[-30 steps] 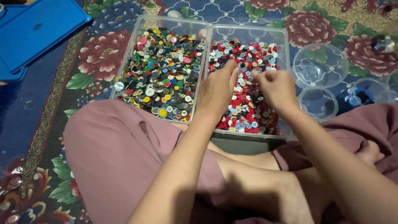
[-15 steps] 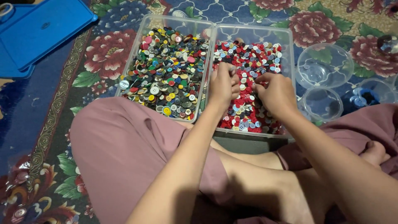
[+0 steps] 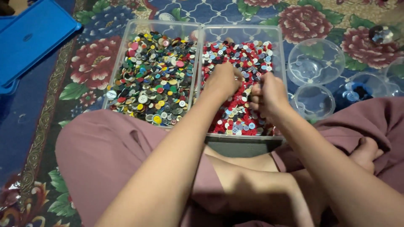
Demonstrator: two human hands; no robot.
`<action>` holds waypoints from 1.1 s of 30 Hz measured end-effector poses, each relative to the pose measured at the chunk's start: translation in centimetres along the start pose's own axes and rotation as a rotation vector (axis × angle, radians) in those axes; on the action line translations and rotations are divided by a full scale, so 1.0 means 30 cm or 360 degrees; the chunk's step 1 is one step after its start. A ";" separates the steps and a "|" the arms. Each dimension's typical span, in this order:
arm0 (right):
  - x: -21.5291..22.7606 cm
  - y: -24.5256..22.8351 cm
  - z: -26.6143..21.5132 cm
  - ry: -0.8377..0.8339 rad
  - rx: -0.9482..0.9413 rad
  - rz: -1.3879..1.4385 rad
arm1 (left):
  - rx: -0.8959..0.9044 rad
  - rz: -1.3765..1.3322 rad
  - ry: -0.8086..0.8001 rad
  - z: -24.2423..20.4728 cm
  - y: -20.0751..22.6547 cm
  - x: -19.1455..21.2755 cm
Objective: Sorting various colored buttons from large containers into smaller ones while sitting on the floor.
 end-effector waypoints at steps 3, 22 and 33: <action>-0.042 -0.036 -0.087 -0.0288 -0.0118 0.0423 | -0.0013 0.0125 -0.0136 0.015 -0.003 -0.014; 0.004 -0.029 -0.081 -0.0353 0.0046 0.0605 | 0.0020 0.0187 -0.0003 -0.060 0.093 0.024; 0.026 0.032 -0.123 0.0138 0.0154 -0.0042 | 0.0179 -0.0672 0.0359 -0.095 -0.028 0.103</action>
Point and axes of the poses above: each hand's wrist, its own z-axis towards the middle knuckle, its own x-axis out of the back of the hand, y = z × x, the point moved 8 cm from there along z, towards the middle knuckle, and after that the axes turned 6 degrees about -y, right-handed, at the moved point
